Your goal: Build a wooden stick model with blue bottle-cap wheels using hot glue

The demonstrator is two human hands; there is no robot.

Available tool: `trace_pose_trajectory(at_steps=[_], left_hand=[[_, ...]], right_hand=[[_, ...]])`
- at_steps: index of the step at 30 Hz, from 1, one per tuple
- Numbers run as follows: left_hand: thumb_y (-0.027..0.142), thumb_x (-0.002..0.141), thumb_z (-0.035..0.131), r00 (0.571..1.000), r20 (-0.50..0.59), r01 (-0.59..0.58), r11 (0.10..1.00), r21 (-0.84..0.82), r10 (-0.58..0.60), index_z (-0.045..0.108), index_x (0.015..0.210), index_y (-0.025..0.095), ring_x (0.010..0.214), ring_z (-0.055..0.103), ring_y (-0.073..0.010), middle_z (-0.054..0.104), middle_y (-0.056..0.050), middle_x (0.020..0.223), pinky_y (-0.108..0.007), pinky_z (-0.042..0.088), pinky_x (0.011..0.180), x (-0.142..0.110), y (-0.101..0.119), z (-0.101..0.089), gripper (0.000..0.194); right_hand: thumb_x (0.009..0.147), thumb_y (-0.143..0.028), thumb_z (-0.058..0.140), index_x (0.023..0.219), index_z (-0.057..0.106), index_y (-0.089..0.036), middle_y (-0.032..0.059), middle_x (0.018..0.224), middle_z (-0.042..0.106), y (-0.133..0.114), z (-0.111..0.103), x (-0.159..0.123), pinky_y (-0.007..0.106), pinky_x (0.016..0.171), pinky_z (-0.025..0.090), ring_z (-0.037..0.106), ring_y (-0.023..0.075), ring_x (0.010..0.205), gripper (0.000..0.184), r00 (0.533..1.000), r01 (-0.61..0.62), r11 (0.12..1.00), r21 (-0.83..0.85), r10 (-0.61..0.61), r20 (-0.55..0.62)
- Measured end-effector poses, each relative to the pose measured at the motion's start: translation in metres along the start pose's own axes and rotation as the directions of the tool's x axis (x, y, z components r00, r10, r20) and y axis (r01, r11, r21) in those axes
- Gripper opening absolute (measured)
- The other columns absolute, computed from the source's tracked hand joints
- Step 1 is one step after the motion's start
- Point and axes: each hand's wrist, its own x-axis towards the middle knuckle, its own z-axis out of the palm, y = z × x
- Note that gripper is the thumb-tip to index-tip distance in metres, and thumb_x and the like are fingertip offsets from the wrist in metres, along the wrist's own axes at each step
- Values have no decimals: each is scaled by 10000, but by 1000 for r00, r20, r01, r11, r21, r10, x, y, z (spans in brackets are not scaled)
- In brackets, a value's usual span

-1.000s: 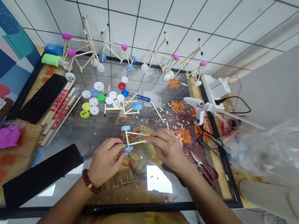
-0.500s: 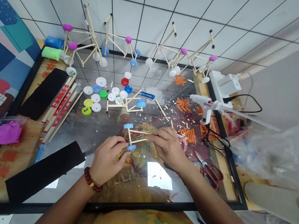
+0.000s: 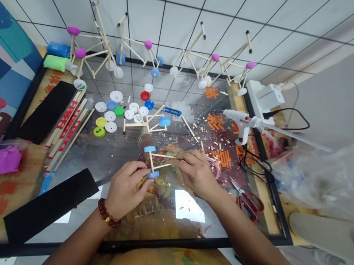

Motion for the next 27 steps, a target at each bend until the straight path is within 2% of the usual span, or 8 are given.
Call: trace_pose_trajectory(at_steps=[9, 16, 21, 27], left_hand=[[157, 867, 637, 1000, 2, 0, 1000, 7, 0, 664, 997, 185, 924, 630, -192, 666, -74, 1021, -341, 542, 801, 0, 0, 0, 136], [165, 867, 646, 1000, -10, 0, 1000, -8, 0, 655, 979, 186, 920, 635, -190, 669, -68, 1004, -337, 540, 815, 0, 0, -1, 115], [164, 872, 640, 1000, 6, -19, 1000, -1, 19, 653, 984, 180, 925, 631, -187, 665, -70, 1008, -333, 537, 814, 0, 0, -2, 114], [158, 889, 622, 1000, 16, -15, 1000, 2, 15, 651, 987, 190, 928, 621, -184, 658, -67, 1018, -333, 526, 816, 0, -1, 0, 107]], right_hand=[[900, -66, 558, 1133, 703, -250, 64, 1059, 696, 0, 2, -2, 363, 777, 334, 528, 234, 972, 330, 999, -23, 999, -29, 25, 35], [930, -251, 631, 1101, 689, -229, 70, 1059, 701, 6, -8, 0, 366, 787, 360, 548, 233, 963, 183, 985, -172, 985, -21, 171, -22], [901, -244, 676, 1012, 713, -225, 55, 1027, 708, 10, -8, 0, 361, 775, 337, 547, 235, 955, 118, 981, -193, 981, -32, 192, -22], [923, -228, 644, 1049, 715, -236, 54, 1035, 705, 9, -4, 1, 361, 777, 321, 531, 227, 959, 145, 979, -203, 979, -19, 202, -4]])
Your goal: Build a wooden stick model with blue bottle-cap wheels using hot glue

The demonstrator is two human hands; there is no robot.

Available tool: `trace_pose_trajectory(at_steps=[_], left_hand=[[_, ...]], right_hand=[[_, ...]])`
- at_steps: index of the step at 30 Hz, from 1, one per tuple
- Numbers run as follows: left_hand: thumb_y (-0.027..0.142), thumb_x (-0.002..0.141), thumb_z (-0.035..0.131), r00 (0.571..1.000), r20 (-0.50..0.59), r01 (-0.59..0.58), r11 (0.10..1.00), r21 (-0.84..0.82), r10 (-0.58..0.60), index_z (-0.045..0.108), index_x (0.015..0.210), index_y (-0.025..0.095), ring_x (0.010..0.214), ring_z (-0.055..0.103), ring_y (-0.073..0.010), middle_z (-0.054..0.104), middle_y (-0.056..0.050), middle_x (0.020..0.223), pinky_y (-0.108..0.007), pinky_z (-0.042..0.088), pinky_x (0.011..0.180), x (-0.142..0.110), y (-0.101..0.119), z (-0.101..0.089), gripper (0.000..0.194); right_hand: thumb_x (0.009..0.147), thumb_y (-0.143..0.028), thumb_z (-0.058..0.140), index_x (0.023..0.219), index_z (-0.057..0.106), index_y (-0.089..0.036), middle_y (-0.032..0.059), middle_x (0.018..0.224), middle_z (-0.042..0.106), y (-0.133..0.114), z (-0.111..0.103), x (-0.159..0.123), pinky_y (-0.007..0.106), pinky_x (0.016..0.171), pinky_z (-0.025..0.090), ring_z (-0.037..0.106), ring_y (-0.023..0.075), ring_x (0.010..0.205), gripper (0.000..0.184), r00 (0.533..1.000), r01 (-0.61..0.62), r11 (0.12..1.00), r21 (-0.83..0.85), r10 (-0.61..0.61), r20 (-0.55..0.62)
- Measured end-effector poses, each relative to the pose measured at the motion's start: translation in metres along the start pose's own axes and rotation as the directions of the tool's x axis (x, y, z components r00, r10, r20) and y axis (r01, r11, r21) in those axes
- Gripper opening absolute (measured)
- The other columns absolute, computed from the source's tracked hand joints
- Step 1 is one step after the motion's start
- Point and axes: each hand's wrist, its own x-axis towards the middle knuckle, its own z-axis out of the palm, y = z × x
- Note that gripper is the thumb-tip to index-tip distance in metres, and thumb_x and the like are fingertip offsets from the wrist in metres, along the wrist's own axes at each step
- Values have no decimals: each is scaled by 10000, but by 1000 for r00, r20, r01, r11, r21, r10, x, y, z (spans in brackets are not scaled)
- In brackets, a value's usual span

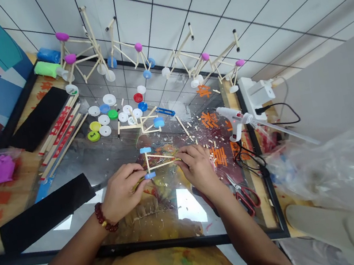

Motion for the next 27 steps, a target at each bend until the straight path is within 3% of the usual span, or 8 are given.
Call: trace_pose_trajectory(at_steps=[9, 15, 27], left_hand=[[157, 904, 592, 1000, 15, 7, 1000, -3, -7, 651, 1012, 200, 944, 620, -185, 657, -67, 1030, -333, 520, 830, -1, 0, -1, 130], [153, 906, 579, 1000, 19, -1, 1000, 13, 0, 647, 1005, 199, 938, 622, -192, 661, -70, 1025, -331, 520, 816, 0, 0, -1, 128], [151, 911, 557, 1000, 22, 3, 1000, 4, -3, 660, 1001, 184, 937, 624, -194, 665, -81, 1018, -333, 528, 816, 1, 1, -3, 141]], right_hand=[[948, -205, 593, 1016, 733, -253, 47, 1026, 721, 3, -1, 5, 360, 772, 297, 538, 217, 945, 163, 1000, -8, 1000, -6, 8, -9], [932, -190, 606, 941, 750, -263, 39, 994, 715, 3, -4, 17, 365, 780, 279, 540, 202, 921, 162, 998, 10, 1000, 13, -10, 59], [887, -53, 559, 1101, 733, -321, 40, 1037, 700, 3, -3, 24, 373, 805, 257, 529, 217, 970, 384, 985, 110, 993, -34, -105, 137]])
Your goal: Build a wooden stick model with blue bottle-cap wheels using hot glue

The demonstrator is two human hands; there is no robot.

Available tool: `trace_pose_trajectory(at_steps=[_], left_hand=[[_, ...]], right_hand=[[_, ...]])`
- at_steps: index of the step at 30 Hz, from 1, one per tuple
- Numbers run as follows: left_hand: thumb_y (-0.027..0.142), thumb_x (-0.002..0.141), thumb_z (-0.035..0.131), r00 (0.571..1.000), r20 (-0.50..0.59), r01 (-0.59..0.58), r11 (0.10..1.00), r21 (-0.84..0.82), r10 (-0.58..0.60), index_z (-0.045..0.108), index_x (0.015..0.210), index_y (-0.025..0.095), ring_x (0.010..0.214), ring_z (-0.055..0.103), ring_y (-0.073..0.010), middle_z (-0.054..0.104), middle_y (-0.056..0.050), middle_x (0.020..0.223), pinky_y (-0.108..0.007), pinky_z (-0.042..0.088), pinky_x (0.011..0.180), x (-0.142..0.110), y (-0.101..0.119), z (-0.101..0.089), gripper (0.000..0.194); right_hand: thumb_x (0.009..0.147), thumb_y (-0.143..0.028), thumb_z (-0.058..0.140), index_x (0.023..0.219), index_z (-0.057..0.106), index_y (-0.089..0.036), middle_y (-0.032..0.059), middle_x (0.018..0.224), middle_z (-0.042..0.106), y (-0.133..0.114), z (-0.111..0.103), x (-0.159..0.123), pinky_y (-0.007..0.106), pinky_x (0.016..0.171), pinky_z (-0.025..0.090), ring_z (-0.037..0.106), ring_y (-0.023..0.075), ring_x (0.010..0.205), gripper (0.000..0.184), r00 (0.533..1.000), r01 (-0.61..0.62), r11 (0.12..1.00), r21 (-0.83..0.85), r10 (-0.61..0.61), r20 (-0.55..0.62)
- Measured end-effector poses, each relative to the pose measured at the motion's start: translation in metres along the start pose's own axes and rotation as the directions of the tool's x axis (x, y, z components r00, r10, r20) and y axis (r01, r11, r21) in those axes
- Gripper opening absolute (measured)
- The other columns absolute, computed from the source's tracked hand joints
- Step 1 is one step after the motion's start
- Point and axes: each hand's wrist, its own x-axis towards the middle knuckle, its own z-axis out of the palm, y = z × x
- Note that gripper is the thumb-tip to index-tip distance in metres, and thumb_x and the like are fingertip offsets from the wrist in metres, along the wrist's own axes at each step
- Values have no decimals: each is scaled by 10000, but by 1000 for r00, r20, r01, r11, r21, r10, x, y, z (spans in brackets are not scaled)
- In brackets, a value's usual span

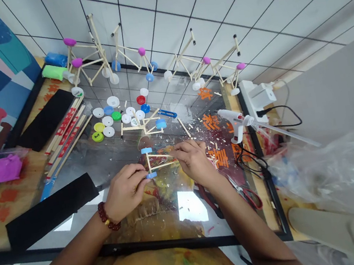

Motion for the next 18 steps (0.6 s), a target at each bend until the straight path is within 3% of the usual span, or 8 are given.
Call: trace_pose_trajectory(at_steps=[18], left_hand=[[145, 906, 577, 1000, -2, -3, 1000, 3, 3, 639, 1001, 195, 946, 618, -196, 655, -72, 1025, -331, 517, 821, -1, -1, 1, 124]], right_hand=[[868, -21, 540, 1044, 751, -319, 33, 1016, 700, 0, 5, -2, 372, 826, 244, 537, 204, 951, 405, 999, -25, 998, 55, 26, -26]])
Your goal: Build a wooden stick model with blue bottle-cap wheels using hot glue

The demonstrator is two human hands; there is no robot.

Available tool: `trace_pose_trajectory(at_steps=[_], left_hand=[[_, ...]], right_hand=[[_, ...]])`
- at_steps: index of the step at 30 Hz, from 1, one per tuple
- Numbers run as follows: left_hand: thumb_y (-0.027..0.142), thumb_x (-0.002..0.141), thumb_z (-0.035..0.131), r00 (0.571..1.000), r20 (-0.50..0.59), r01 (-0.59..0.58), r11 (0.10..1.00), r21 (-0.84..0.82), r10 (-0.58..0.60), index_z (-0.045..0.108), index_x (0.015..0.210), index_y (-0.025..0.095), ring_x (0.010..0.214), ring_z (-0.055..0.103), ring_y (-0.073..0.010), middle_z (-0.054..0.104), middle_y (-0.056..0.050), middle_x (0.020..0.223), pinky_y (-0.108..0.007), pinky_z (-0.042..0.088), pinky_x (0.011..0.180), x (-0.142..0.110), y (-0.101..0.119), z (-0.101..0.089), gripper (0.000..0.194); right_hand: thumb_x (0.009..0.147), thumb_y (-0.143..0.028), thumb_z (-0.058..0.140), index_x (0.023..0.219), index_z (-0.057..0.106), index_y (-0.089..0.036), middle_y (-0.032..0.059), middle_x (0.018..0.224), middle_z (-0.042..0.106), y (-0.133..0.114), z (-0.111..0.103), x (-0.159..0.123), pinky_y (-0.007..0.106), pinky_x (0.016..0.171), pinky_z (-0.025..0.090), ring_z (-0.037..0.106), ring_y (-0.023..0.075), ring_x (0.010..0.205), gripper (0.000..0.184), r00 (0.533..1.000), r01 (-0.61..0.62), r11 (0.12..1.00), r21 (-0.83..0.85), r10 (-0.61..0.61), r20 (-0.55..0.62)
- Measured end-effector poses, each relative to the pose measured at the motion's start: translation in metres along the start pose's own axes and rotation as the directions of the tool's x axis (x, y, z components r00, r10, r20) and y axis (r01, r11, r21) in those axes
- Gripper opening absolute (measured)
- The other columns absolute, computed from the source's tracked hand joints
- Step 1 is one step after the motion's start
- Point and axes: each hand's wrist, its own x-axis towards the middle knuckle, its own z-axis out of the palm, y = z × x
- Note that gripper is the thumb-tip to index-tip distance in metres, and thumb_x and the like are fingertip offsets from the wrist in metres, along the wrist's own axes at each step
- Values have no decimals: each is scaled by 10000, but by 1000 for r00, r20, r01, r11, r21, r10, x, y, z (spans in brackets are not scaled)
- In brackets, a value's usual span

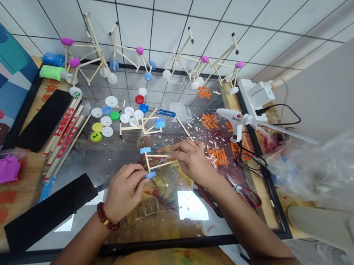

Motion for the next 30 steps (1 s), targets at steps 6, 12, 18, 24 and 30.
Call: trace_pose_trajectory(at_steps=[6, 12, 18, 24, 30], left_hand=[[148, 909, 581, 1000, 0, -3, 1000, 9, 3, 636, 1002, 186, 940, 614, -196, 653, -73, 1019, -331, 514, 820, 0, -1, 1, 114], [145, 905, 592, 1000, -1, -1, 1000, 3, 1, 633, 997, 186, 938, 610, -188, 649, -65, 1022, -324, 508, 824, -1, -1, 2, 108], [141, 896, 604, 1000, -3, 2, 1000, -3, -2, 633, 989, 189, 940, 610, -189, 649, -62, 1025, -323, 505, 823, -1, -2, 2, 109], [124, 902, 578, 1000, 11, -4, 1000, -20, 4, 630, 1030, 190, 945, 605, -195, 644, -72, 1041, -335, 505, 825, -1, -2, 0, 154], [118, 901, 577, 1000, 23, 0, 1000, -19, 1, 621, 1029, 191, 953, 603, -196, 640, -71, 1052, -344, 507, 833, -1, -3, 0, 153]], right_hand=[[913, -76, 538, 1099, 716, -277, 46, 1102, 694, -2, -8, -2, 381, 850, 264, 564, 210, 990, 327, 999, -43, 999, 14, 43, 6], [910, -240, 645, 956, 710, -246, 36, 1061, 686, 0, -13, -9, 387, 877, 269, 580, 215, 977, 80, 997, -77, 997, 32, 76, 27], [933, -247, 626, 1017, 706, -248, 51, 1087, 687, 0, -9, -8, 386, 861, 264, 581, 221, 989, 116, 997, -69, 998, 15, 68, 37], [943, -237, 615, 1014, 720, -254, 47, 1076, 693, -1, -8, -7, 384, 851, 260, 581, 216, 978, 128, 997, -75, 996, 40, 73, 37], [946, -230, 604, 1014, 715, -245, 54, 1083, 696, 0, -8, -9, 383, 854, 264, 580, 215, 968, 131, 997, -78, 997, 28, 77, 23]])
